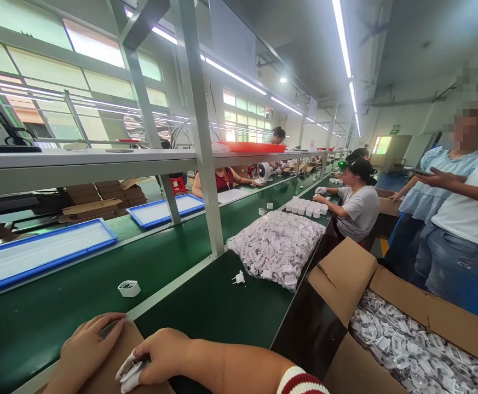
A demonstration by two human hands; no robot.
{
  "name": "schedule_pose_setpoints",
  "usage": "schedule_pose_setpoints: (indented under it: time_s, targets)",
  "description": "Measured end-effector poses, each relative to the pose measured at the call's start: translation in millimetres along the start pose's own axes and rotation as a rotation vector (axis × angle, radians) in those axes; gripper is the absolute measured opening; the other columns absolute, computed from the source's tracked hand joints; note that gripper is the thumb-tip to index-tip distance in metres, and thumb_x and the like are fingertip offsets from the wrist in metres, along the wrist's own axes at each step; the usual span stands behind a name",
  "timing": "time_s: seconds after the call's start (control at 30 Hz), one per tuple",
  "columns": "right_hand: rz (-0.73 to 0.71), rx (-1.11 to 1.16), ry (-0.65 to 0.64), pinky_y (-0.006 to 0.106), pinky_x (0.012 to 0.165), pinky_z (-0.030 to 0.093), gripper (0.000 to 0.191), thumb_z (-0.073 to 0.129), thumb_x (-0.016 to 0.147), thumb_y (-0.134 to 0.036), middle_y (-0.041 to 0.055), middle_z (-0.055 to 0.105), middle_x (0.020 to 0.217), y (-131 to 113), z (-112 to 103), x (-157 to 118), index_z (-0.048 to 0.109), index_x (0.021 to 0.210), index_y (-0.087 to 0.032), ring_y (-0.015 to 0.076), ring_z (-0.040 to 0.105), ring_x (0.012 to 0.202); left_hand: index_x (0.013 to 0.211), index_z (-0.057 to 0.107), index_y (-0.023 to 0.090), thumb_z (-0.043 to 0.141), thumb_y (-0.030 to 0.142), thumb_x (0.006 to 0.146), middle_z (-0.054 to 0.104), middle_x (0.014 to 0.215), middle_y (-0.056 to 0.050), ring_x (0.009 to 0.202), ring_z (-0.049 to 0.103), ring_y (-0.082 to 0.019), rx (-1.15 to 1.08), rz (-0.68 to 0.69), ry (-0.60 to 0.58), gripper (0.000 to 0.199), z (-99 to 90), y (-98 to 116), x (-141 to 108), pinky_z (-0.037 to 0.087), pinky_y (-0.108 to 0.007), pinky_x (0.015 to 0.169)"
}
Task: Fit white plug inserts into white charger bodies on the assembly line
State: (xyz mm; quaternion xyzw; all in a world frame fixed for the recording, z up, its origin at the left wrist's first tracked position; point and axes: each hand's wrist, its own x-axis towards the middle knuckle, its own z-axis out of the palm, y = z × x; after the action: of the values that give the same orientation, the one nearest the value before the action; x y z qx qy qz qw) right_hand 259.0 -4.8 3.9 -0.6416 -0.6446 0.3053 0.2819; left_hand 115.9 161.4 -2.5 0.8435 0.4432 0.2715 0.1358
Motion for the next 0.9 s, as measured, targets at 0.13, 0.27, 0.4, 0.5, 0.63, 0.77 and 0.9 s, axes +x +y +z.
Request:
schedule_pose_setpoints:
  time_s: [0.13,0.27,0.4,0.5,0.63,0.77,0.9]
  targets:
    - [-0.062,0.068,-0.019,0.016,0.066,0.048,0.029,0.079,0.069,-0.020,-0.0051,0.078,0.096,-2,-5,-2,0.079,0.097,-0.028,0.0149,0.069,0.085,0.090,0.075,0.024,0.040,0.047,0.085,0.074,0.111,-0.012,0.114,0.061,-0.037,-0.022,-0.015,0.022,0.042,4.6,-6,5,0.048,-0.053,0.099]
    - [-0.048,0.010,-0.027,0.020,0.068,0.049,0.031,0.078,0.070,-0.019,-0.0032,0.078,0.093,-5,-10,-8,0.080,0.100,-0.028,0.0170,0.069,0.083,0.111,0.068,0.017,0.046,0.055,0.083,0.069,0.121,-0.015,0.119,0.060,-0.036,-0.055,-0.074,0.071,0.052,7.1,0,2,0.045,-0.047,0.105]
    - [-0.064,-0.023,-0.003,0.026,0.077,0.050,0.027,0.077,0.073,-0.019,0.0019,0.078,0.091,-7,-13,-12,0.081,0.099,-0.025,0.0205,0.068,0.091,0.131,0.055,0.014,0.068,0.057,0.075,0.058,0.137,-0.020,0.125,0.057,-0.035,-0.008,-0.264,0.050,0.071,3.9,20,7,0.044,-0.043,0.106]
    - [-0.099,0.007,0.019,0.030,0.083,0.050,0.021,0.079,0.073,-0.026,0.0030,0.078,0.090,-6,-12,-10,0.082,0.094,-0.025,0.0228,0.065,0.097,0.131,0.053,0.014,0.079,0.054,0.071,0.055,0.140,-0.023,0.133,0.049,-0.040,-0.001,-0.452,0.075,0.077,1.3,27,25,0.040,-0.048,0.108]
    - [-0.001,0.424,0.092,0.032,0.077,0.053,0.035,0.087,0.062,-0.039,0.0047,0.077,0.087,-5,-10,-6,0.081,0.091,-0.021,0.0210,0.068,0.082,0.128,0.053,0.014,0.072,0.039,0.081,0.059,0.135,-0.023,0.129,0.053,-0.038,-0.065,-0.551,0.105,0.056,-3.1,27,45,0.044,-0.046,0.102]
    - [0.154,0.904,0.201,0.026,0.062,0.049,0.047,0.091,0.049,-0.037,0.0044,0.073,0.076,-7,-18,-1,0.079,0.088,-0.014,0.0148,0.063,0.065,0.120,0.054,0.013,0.067,0.030,0.083,0.063,0.128,-0.019,0.122,0.058,-0.032,-0.139,-0.509,0.121,0.042,-11.8,26,43,0.045,-0.039,0.098]
    - [0.213,1.054,0.223,0.024,0.064,0.049,0.047,0.088,0.052,-0.039,0.0057,0.074,0.084,-7,-28,0,0.077,0.089,-0.014,0.0120,0.062,0.070,0.114,0.054,0.017,0.073,0.038,0.077,0.066,0.121,-0.010,0.114,0.060,-0.025,-0.213,-0.369,0.106,0.046,-24.3,36,1,0.047,-0.032,0.095]
